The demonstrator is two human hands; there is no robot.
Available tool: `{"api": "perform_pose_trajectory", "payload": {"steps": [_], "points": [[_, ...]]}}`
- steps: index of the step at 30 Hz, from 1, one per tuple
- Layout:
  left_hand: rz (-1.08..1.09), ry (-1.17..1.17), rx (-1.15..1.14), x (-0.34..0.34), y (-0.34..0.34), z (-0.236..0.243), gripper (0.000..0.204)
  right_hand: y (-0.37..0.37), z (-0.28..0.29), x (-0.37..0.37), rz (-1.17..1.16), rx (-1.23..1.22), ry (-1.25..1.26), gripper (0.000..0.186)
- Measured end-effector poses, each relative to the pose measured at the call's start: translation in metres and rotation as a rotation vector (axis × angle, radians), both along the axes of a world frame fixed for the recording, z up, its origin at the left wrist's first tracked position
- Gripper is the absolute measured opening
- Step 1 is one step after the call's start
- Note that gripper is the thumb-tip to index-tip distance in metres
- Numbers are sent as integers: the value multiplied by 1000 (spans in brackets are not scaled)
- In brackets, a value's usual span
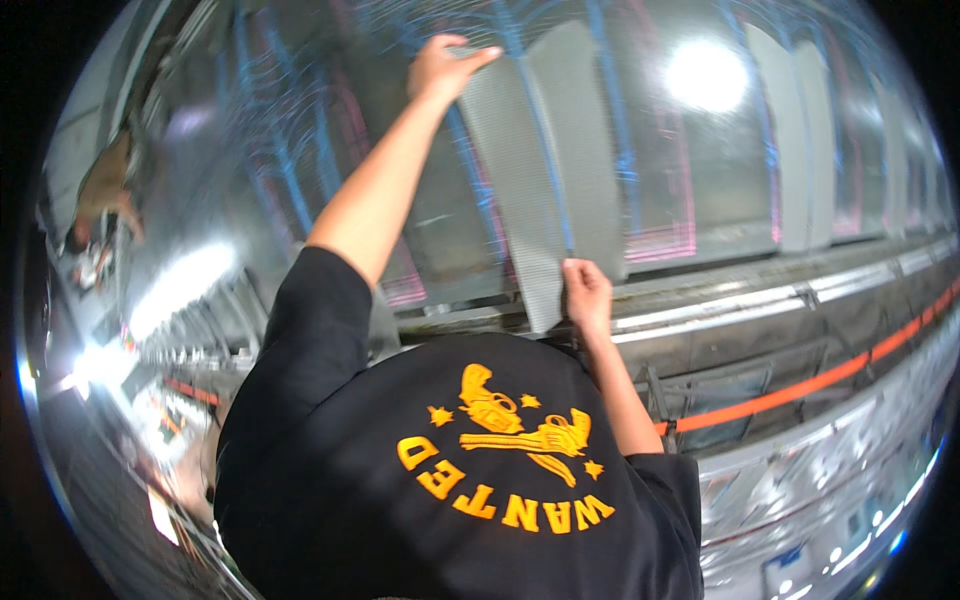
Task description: The person applies strips of gray textured protective film to a large, curved, reflective metal surface. They align the film with blue and pink guide lines projected onto the surface, smooth it down with their hands, and repeat the process for multiple sections along the length of the panel.
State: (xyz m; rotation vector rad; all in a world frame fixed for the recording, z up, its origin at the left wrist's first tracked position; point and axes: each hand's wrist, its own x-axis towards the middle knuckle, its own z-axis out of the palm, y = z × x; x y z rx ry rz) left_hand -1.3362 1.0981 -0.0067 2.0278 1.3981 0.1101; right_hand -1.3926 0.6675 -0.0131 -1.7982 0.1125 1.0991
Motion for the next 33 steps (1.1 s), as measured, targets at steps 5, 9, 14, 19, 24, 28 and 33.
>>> {"api": "perform_pose_trajectory", "payload": {"steps": [5, 9, 14, 19, 24, 28, 33], "points": [[-211, 22, 99, -14, 10, 13, 77, 2, 1, 2, -5, 65, 79, 21], [-440, 132, 170, -5, 13, 31, 69, 2, -1, -1, 4, 79, 47, 21], [-538, 122, 141, 1, 32, 14, 60, 5, 6, -1, 12, 39, 10, 22], [-516, 175, 44, 17, 32, 22, 53, 7, 14, 3, 7, 37, 52, 22], [-475, 174, 34, 24, 23, 17, 46, 6, 11, 3, -11, 56, 84, 22], [-469, 137, -80, 26, 25, 12, 43, 4, 8, 2, -33, 96, 115, 21], [-479, 66, -117, 25, 38, 7, 38, 2, 11, 3, -22, 105, 115, 21]]}}
